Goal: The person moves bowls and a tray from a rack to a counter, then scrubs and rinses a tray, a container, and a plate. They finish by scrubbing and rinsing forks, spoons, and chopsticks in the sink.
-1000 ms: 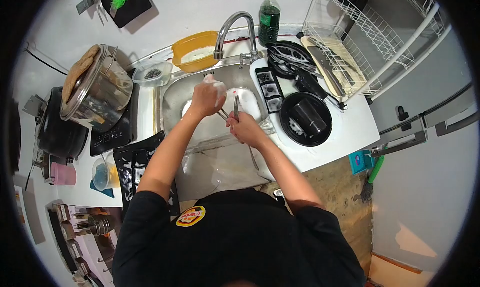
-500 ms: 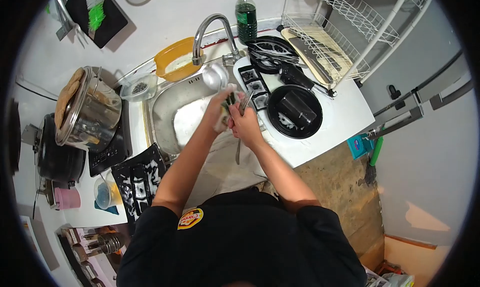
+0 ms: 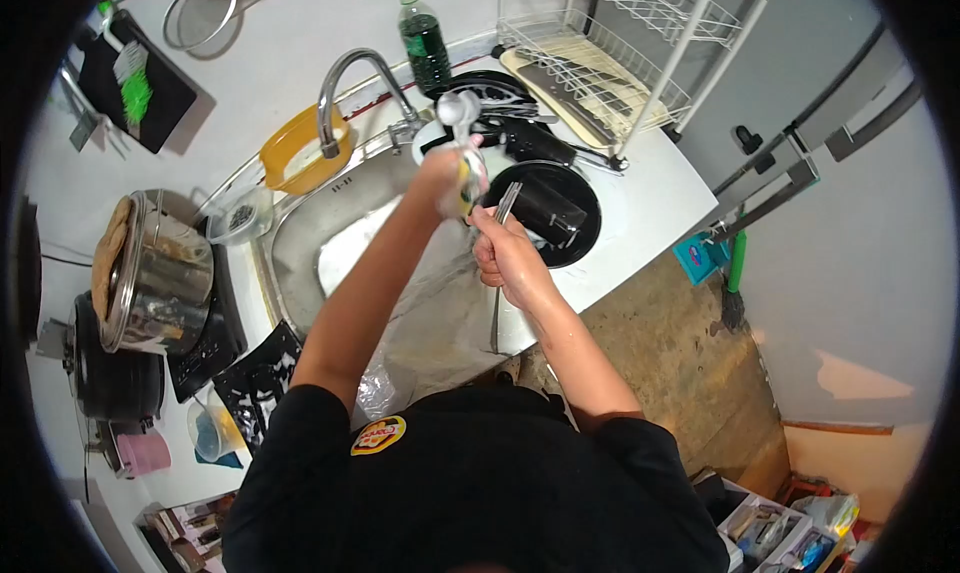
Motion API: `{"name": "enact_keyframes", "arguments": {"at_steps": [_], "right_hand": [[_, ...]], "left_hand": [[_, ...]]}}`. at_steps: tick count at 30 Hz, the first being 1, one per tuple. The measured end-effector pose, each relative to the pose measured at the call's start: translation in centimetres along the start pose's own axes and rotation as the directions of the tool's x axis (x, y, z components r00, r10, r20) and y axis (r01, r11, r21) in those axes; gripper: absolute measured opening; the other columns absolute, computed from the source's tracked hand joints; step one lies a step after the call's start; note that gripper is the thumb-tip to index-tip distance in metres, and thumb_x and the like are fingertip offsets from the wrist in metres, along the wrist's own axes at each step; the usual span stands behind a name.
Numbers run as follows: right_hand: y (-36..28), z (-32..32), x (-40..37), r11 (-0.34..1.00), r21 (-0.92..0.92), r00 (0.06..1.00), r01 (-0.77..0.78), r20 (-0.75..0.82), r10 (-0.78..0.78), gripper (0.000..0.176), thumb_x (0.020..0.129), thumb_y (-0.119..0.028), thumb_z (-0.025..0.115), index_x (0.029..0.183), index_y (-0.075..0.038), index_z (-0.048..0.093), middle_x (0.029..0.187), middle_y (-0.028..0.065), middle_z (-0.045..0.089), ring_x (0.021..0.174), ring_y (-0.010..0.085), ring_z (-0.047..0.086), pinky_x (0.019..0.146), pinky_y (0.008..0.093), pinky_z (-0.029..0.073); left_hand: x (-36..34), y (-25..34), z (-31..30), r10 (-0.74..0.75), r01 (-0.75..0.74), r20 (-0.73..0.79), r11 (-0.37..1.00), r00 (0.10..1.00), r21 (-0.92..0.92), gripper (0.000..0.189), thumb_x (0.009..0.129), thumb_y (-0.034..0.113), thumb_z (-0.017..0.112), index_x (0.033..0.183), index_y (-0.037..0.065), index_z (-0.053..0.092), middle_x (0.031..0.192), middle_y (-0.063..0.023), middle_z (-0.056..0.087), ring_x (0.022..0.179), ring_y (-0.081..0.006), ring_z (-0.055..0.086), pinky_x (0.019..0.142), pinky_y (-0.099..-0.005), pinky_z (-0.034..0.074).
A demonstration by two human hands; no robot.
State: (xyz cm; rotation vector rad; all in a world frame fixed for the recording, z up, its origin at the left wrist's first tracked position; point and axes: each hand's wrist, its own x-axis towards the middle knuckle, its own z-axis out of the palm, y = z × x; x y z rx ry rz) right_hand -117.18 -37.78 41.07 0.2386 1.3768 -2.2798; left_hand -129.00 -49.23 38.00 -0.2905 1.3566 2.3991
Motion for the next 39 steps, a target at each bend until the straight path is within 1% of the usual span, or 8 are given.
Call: {"name": "enact_keyframes", "arguments": {"at_steps": [10, 20, 26, 28, 30, 33, 35, 39], "right_hand": [[-2.5, -6.6, -3.0, 0.987, 0.123, 0.992, 0.104, 0.06, -0.112, 0.052, 0.081, 0.005, 0.041, 0.132, 0.004, 0.028, 0.079, 0.0025, 0.047, 0.059, 0.0086, 0.045, 0.056, 0.0228, 0.044], [-5.5, -9.2, -3.9, 0.884, -0.462, 0.969, 0.07, -0.181, -0.171, 0.038, 0.095, -0.019, 0.036, 0.132, -0.011, 0.037, 0.061, 0.0003, 0.044, 0.049, 0.0055, 0.037, 0.044, 0.0193, 0.033], [-6.8, -8.0, 0.3, 0.735, -0.654, 0.952, 0.179, -0.073, -0.297, 0.023, 0.088, -0.008, 0.04, 0.098, -0.002, 0.06, 0.06, 0.0075, 0.05, 0.051, 0.0148, 0.046, 0.05, 0.0279, 0.039], [-5.8, -6.0, 2.9, 0.49, -0.844, 0.905, 0.217, -0.014, -0.424, 0.02, 0.085, -0.007, 0.043, 0.091, 0.002, 0.06, 0.061, 0.0149, 0.055, 0.053, 0.0242, 0.053, 0.05, 0.0332, 0.041], [-4.2, -2.3, 3.8, 0.226, -0.834, 0.662, 0.503, 0.204, -0.721, 0.013, 0.079, -0.006, 0.048, 0.082, 0.005, 0.055, 0.066, 0.025, 0.055, 0.066, 0.0389, 0.057, 0.055, 0.04, 0.043], [-2.1, 0.3, 3.9, 0.111, -0.844, 0.72, 0.524, 0.37, -0.587, 0.009, 0.074, 0.002, 0.044, 0.077, 0.005, 0.052, 0.067, 0.0283, 0.05, 0.071, 0.0435, 0.052, 0.06, 0.0442, 0.042], [-1.5, 2.2, 2.9, 0.155, -0.806, 0.728, 0.571, 0.41, -0.55, 0.008, 0.076, 0.001, 0.043, 0.077, 0.003, 0.05, 0.069, 0.0277, 0.052, 0.073, 0.0434, 0.053, 0.061, 0.046, 0.042], [-0.3, 4.7, 6.2, -0.016, -0.886, 0.715, 0.463, 0.384, -0.584, 0.009, 0.077, -0.003, 0.044, 0.084, 0.0, 0.049, 0.073, 0.0246, 0.056, 0.073, 0.0426, 0.054, 0.063, 0.0472, 0.043]], "left_hand": [[7.1, 0.0, 6.8, -0.156, 0.05, -0.193, 0.885, 0.969, -0.464, 0.016, 0.089, 0.007, 0.029, 0.098, -0.003, 0.037, 0.089, -0.0179, 0.045, 0.073, -0.0336, 0.053, 0.061, -0.046, 0.054], [9.3, 2.0, 7.1, -0.143, 0.131, -0.075, 0.98, 0.987, -0.153, 0.016, 0.091, 0.013, 0.034, 0.1, 0.003, 0.042, 0.087, -0.0132, 0.049, 0.075, -0.029, 0.056, 0.059, -0.0462, 0.054], [1.3, 1.4, 5.7, 0.075, -0.04, -0.128, 0.965, 0.989, 0.258, 0.023, 0.085, 0.02, 0.05, 0.098, 0.002, 0.045, 0.091, -0.0102, 0.051, 0.082, -0.0215, 0.054, 0.069, -0.034, 0.048], [-1.1, -2.1, 5.7, 0.777, -0.675, 0.172, 0.386, 0.605, 0.629, 0.028, 0.087, 0.021, 0.048, 0.105, 0.0, 0.046, 0.1, -0.0124, 0.051, 0.09, -0.0235, 0.052, 0.081, -0.0356, 0.042], [-1.4, -2.9, 4.4, 0.894, -0.685, 0.256, 0.074, 0.367, 0.724, 0.033, 0.089, 0.019, 0.046, 0.114, -0.001, 0.043, 0.107, -0.0141, 0.049, 0.097, -0.0246, 0.048, 0.09, -0.035, 0.035], [-1.0, 0.0, 0.9, 0.586, -0.643, -0.321, 0.758, 0.744, -0.107, 0.031, 0.092, 0.022, 0.037, 0.112, 0.0, 0.044, 0.109, -0.0148, 0.047, 0.096, -0.0247, 0.049, 0.09, -0.0357, 0.04], [-0.6, 2.1, -2.6, 0.38, -0.465, -0.271, 0.67, 0.884, -0.579, 0.033, 0.093, 0.029, 0.032, 0.098, 0.0, 0.047, 0.1, -0.0137, 0.05, 0.088, -0.0258, 0.052, 0.088, -0.0407, 0.044], [-3.6, 1.0, -3.5, 0.19, -0.107, 0.067, 0.773, 0.98, -0.626, 0.036, 0.092, 0.032, 0.03, 0.087, 0.002, 0.048, 0.077, -0.0113, 0.053, 0.076, -0.0264, 0.055, 0.073, -0.04, 0.049]]}}
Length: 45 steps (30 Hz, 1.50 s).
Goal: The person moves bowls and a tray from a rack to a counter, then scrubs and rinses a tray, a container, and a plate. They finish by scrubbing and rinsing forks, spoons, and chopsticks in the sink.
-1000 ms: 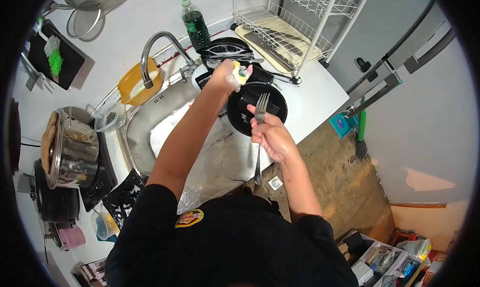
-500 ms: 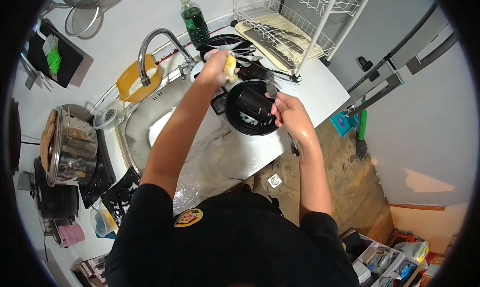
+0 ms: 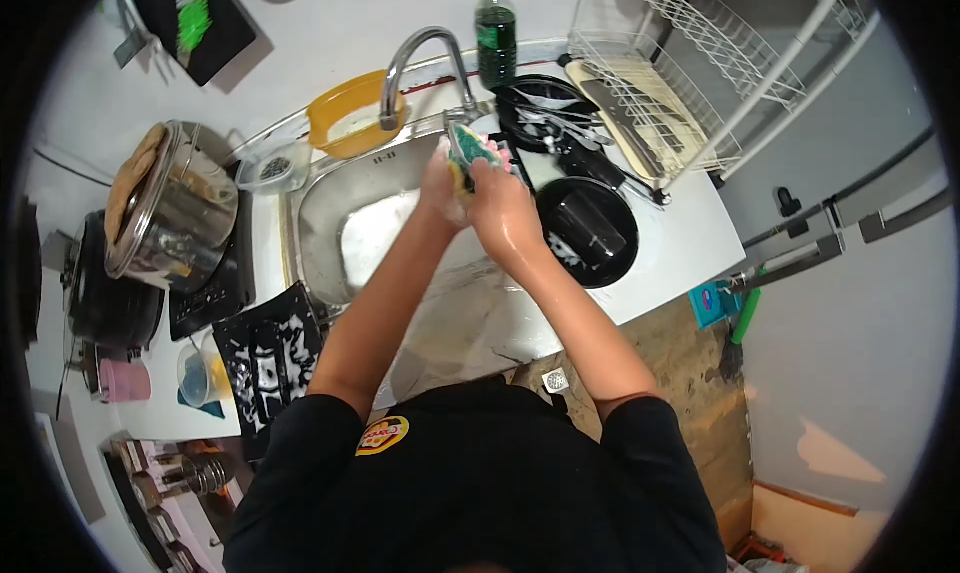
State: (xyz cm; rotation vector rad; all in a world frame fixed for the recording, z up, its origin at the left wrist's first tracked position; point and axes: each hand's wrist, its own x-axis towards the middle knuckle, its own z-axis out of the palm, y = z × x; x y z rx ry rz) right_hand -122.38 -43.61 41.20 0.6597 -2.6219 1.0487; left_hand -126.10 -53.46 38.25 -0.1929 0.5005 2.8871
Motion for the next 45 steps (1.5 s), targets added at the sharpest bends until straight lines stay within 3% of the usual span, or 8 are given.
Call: {"name": "enact_keyframes", "arguments": {"at_steps": [10, 20, 27, 29, 30, 33, 41, 45], "right_hand": [[-0.6, 2.4, -0.7, 0.931, -0.05, 0.891, 0.361, 0.315, -0.328, 0.016, 0.073, 0.0, 0.047, 0.088, -0.003, 0.05, 0.08, 0.0177, 0.057, 0.071, 0.0368, 0.057, 0.064, 0.0445, 0.046], [1.3, 3.5, 3.2, 0.914, 0.406, 0.961, 0.008, -0.256, 0.106, 0.018, 0.069, 0.004, 0.052, 0.083, 0.0, 0.065, 0.095, 0.012, 0.046, 0.092, 0.0246, 0.043, 0.082, 0.0304, 0.035], [2.5, -0.4, 7.0, 0.392, 0.91, 0.915, -0.135, -0.037, 0.401, 0.016, 0.084, -0.009, 0.055, 0.09, 0.006, 0.058, 0.088, 0.0103, 0.051, 0.075, 0.0185, 0.057, 0.061, 0.0302, 0.053], [3.1, -1.2, 8.3, 0.369, 0.912, 0.894, -0.178, -0.006, 0.447, 0.02, 0.088, -0.013, 0.051, 0.098, 0.004, 0.055, 0.079, 0.0113, 0.056, 0.062, 0.0191, 0.059, 0.051, 0.0307, 0.054], [4.5, -2.0, 9.3, 0.552, 0.781, 0.901, -0.291, 0.03, 0.432, 0.019, 0.087, -0.013, 0.05, 0.095, 0.003, 0.056, 0.072, 0.0102, 0.057, 0.061, 0.0177, 0.059, 0.049, 0.0304, 0.052], [7.8, -4.0, 11.2, 0.983, -0.008, 0.976, -0.183, 0.116, 0.183, 0.017, 0.082, -0.013, 0.052, 0.085, 0.002, 0.061, 0.062, 0.0116, 0.06, 0.062, 0.0207, 0.061, 0.052, 0.0352, 0.049], [11.4, 0.9, 13.8, 0.73, -0.683, 0.945, -0.023, 0.224, 0.238, 0.019, 0.075, -0.008, 0.051, 0.086, -0.003, 0.065, 0.094, 0.0193, 0.063, 0.086, 0.0333, 0.062, 0.071, 0.0416, 0.05], [13.1, 2.3, 13.7, 0.599, -0.793, 0.977, 0.106, 0.196, 0.087, 0.018, 0.076, -0.01, 0.051, 0.085, -0.006, 0.066, 0.094, 0.0116, 0.062, 0.094, 0.0272, 0.058, 0.075, 0.0421, 0.047]], "left_hand": [[-2.0, 7.3, -6.0, 0.263, -0.261, -0.132, 0.965, 0.956, 0.03, 0.025, 0.083, 0.032, 0.037, 0.063, 0.018, 0.042, 0.056, 0.001, 0.041, 0.046, -0.0146, 0.039, 0.042, -0.0298, 0.033], [-1.5, -1.5, -0.1, 0.338, -0.261, -0.197, 0.906, 0.92, 0.335, 0.047, 0.093, 0.046, 0.028, 0.108, 0.006, 0.049, 0.08, -0.0055, 0.056, 0.074, -0.0168, 0.054, 0.065, -0.0327, 0.046], [-4.9, -1.9, 0.2, 0.393, -0.216, 0.129, 0.187, 0.91, 0.958, 0.034, 0.092, 0.031, 0.037, 0.102, 0.002, 0.052, 0.084, -0.0195, 0.059, 0.067, -0.0309, 0.058, 0.058, -0.0394, 0.042], [-5.0, 1.6, -2.5, 0.162, -0.288, 0.361, -0.351, 0.919, 0.891, 0.031, 0.092, 0.028, 0.038, 0.098, 0.001, 0.052, 0.083, -0.0233, 0.056, 0.077, -0.0355, 0.056, 0.06, -0.0442, 0.042], [-4.5, 3.2, -5.4, 0.035, -0.441, 0.604, -0.65, 0.796, 0.619, 0.031, 0.092, 0.028, 0.038, 0.098, 0.001, 0.053, 0.081, -0.0227, 0.055, 0.078, -0.0357, 0.055, 0.061, -0.0456, 0.042], [-4.6, 11.8, -2.6, 0.224, 0.14, -0.027, -0.506, 0.974, 0.851, 0.026, 0.085, 0.026, 0.049, 0.095, 0.004, 0.058, 0.083, -0.0209, 0.06, 0.077, -0.0339, 0.058, 0.067, -0.041, 0.046], [2.4, 25.8, -2.4, 0.642, 0.221, 0.496, -0.715, 0.585, 0.664, 0.046, 0.082, 0.037, 0.046, 0.103, -0.002, 0.059, 0.096, -0.0264, 0.059, 0.088, -0.0409, 0.057, 0.077, -0.0413, 0.045], [2.5, 18.6, -4.0, 0.879, 0.214, 0.264, -0.368, 0.397, 0.905, 0.031, 0.08, 0.023, 0.046, 0.088, -0.004, 0.06, 0.087, -0.029, 0.057, 0.082, -0.0411, 0.056, 0.071, -0.0461, 0.043]]}}
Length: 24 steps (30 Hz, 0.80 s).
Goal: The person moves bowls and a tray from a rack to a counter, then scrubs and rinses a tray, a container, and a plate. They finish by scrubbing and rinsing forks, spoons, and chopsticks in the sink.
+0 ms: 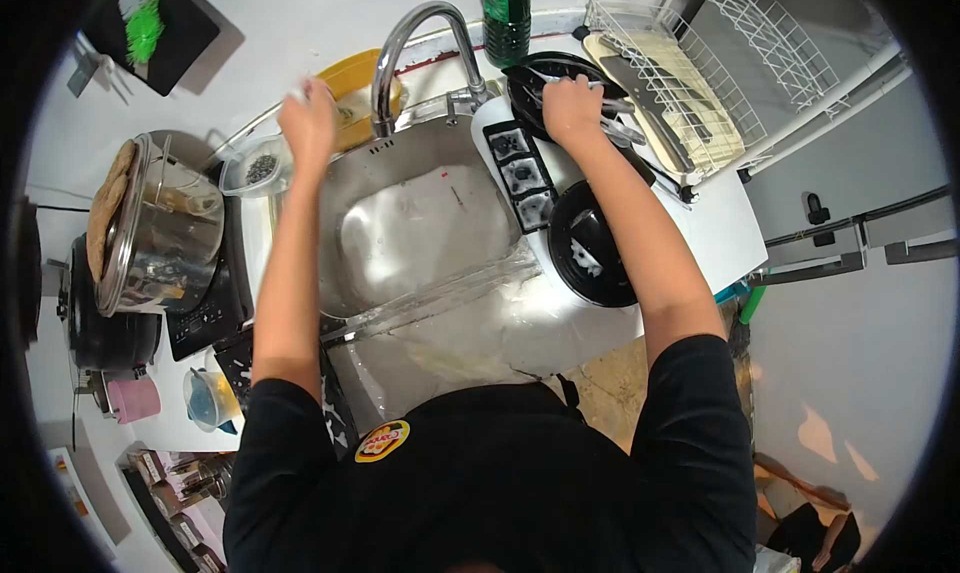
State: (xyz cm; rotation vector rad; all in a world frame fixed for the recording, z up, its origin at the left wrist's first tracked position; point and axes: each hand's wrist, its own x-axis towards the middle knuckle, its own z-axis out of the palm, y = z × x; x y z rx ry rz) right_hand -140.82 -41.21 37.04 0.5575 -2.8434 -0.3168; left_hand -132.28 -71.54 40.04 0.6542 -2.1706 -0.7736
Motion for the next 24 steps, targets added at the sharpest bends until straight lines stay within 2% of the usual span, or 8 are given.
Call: {"name": "enact_keyframes", "arguments": {"at_steps": [2, 5, 10, 14, 15, 16, 19, 24], "right_hand": [[0.2, 0.2, 0.0, 1.0, 0.016, 1.0, 0.001, -0.023, -0.001, 0.015, 0.073, -0.011, 0.057, 0.084, -0.006, 0.066, 0.095, 0.0102, 0.061, 0.094, 0.026, 0.056, 0.077, 0.0425, 0.045], [0.6, -0.3, -0.6, 0.992, 0.124, 1.0, 0.005, 0.005, -0.005, 0.016, 0.069, -0.012, 0.063, 0.083, -0.004, 0.065, 0.099, 0.0119, 0.059, 0.094, 0.0273, 0.056, 0.077, 0.0429, 0.046], [1.6, 0.7, -1.4, 0.975, 0.22, 0.998, 0.008, -0.059, 0.005, 0.018, 0.072, -0.014, 0.061, 0.086, -0.005, 0.064, 0.098, 0.0134, 0.057, 0.095, 0.0285, 0.054, 0.078, 0.0437, 0.044], [1.6, -1.3, -2.9, 0.907, 0.419, 0.989, 0.033, -0.145, 0.031, 0.019, 0.074, -0.015, 0.06, 0.089, -0.005, 0.064, 0.092, 0.0139, 0.055, 0.093, 0.0305, 0.051, 0.079, 0.043, 0.042], [1.5, -2.4, -3.5, 0.884, 0.466, 0.988, 0.029, -0.146, 0.044, 0.019, 0.074, -0.015, 0.06, 0.089, -0.005, 0.064, 0.092, 0.0143, 0.055, 0.092, 0.0311, 0.051, 0.08, 0.0419, 0.042], [1.3, -3.3, -4.2, 0.859, 0.511, 0.988, 0.025, -0.146, 0.058, 0.019, 0.074, -0.015, 0.06, 0.089, -0.004, 0.064, 0.091, 0.0146, 0.055, 0.091, 0.0316, 0.051, 0.08, 0.0408, 0.042], [0.6, -5.8, -6.3, 0.711, 0.702, 0.98, 0.05, -0.17, 0.099, 0.017, 0.074, -0.012, 0.06, 0.088, -0.003, 0.063, 0.087, 0.0145, 0.054, 0.087, 0.0319, 0.052, 0.078, 0.0372, 0.042], [-1.3, -8.9, -10.1, 0.546, 0.834, 0.94, 0.082, -0.247, 0.235, 0.015, 0.076, -0.001, 0.059, 0.09, -0.002, 0.063, 0.085, 0.0103, 0.058, 0.075, 0.0207, 0.055, 0.068, 0.0277, 0.043]], "left_hand": [[-4.7, -3.0, 2.5, 0.149, -0.125, 0.065, 0.95, 0.987, -0.285, 0.023, 0.08, 0.017, 0.047, 0.079, -0.003, 0.059, 0.081, -0.0272, 0.057, 0.075, -0.0395, 0.056, 0.066, -0.0469, 0.042], [-9.0, -9.0, 5.5, 0.231, -0.229, 0.167, 0.973, 0.958, -0.033, 0.017, 0.079, 0.012, 0.049, 0.076, 0.001, 0.061, 0.079, -0.0244, 0.058, 0.071, -0.0376, 0.057, 0.064, -0.0461, 0.043], [-12.5, -21.9, 9.2, -0.515, 0.27, 0.315, 0.771, 0.797, 0.576, 0.051, 0.084, 0.041, 0.044, 0.104, -0.003, 0.057, 0.105, -0.0239, 0.057, 0.097, -0.0389, 0.055, 0.086, -0.0451, 0.04], [-14.3, -21.8, 15.4, -0.75, 0.392, 0.393, 0.629, 0.532, 0.671, 0.085, 0.082, 0.064, 0.026, 0.126, -0.007, 0.037, 0.141, -0.0227, 0.018, 0.125, -0.0457, 0.024, 0.099, -0.0619, 0.005], [-16.1, -24.9, 21.6, -0.754, 0.459, 0.122, 0.511, 0.646, 0.727, 0.094, 0.077, 0.072, 0.024, 0.137, -0.001, 0.016, 0.142, -0.0241, 0.01, 0.13, -0.0442, 0.012, 0.102, -0.0582, 0.001], [-17.1, -21.8, 23.0, -0.695, 0.331, 0.429, 0.679, 0.577, 0.655, 0.092, 0.079, 0.069, 0.027, 0.129, -0.008, 0.033, 0.143, -0.026, 0.0, 0.126, -0.0507, 0.015, 0.1, -0.0618, 0.005], [-18.9, -11.6, 21.4, -0.41, -0.046, 0.799, 0.878, 0.439, 0.476, 0.078, 0.078, 0.055, 0.049, 0.126, -0.006, 0.037, 0.118, -0.0317, 0.046, 0.116, -0.0437, 0.039, 0.096, -0.0512, 0.03], [-22.1, -10.7, 19.3, 0.244, -0.482, 0.931, 0.871, 0.27, -0.088, 0.05, 0.07, 0.014, 0.061, 0.114, 0.0, 0.044, 0.109, -0.0301, 0.048, 0.105, -0.0402, 0.047, 0.088, -0.0418, 0.04]]}}
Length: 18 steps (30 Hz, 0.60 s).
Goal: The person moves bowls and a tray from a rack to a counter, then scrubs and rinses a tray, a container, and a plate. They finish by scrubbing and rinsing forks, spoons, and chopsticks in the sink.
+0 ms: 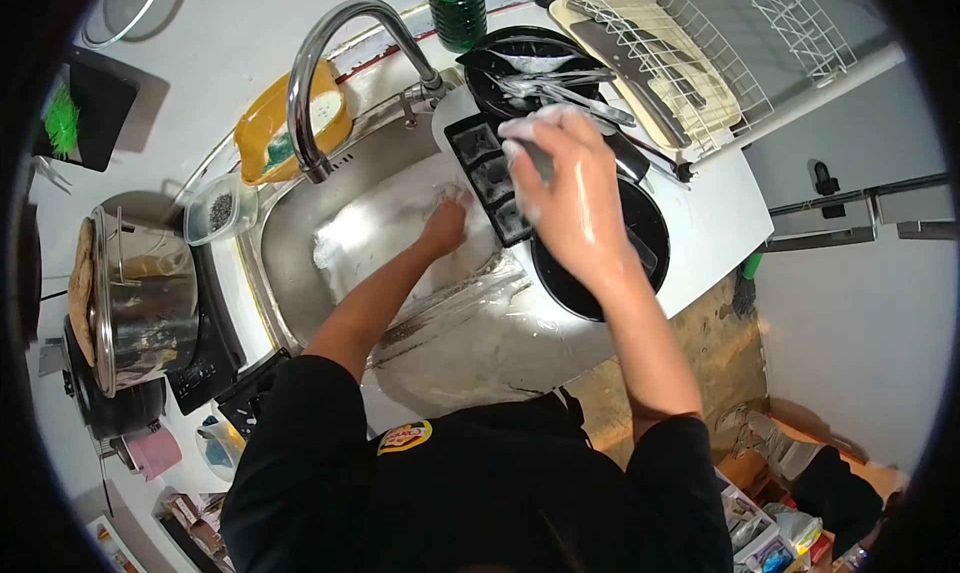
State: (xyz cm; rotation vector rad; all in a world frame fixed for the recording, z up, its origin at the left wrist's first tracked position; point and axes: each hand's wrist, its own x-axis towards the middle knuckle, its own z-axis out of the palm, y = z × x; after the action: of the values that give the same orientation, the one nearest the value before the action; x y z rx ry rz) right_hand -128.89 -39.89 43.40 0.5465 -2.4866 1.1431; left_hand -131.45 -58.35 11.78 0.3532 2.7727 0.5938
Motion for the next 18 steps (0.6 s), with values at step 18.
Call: {"name": "enact_keyframes", "arguments": {"at_steps": [18], "right_hand": [[0.0, 8.8, -11.0, 0.919, 0.324, 0.942, -0.224, 0.314, 0.119, 0.016, 0.076, -0.002, 0.053, 0.09, -0.002, 0.061, 0.085, 0.0123, 0.054, 0.077, 0.027, 0.054, 0.069, 0.0331, 0.044]], "left_hand": [[-6.4, -3.5, -11.0, 0.165, -0.096, 0.2, 0.944, 0.966, -0.315, 0.082, 0.06, 0.007, 0.069, 0.131, 0.008, 0.027, 0.136, -0.0178, 0.016, 0.127, -0.0396, 0.018, 0.105, -0.0434, 0.021]]}}
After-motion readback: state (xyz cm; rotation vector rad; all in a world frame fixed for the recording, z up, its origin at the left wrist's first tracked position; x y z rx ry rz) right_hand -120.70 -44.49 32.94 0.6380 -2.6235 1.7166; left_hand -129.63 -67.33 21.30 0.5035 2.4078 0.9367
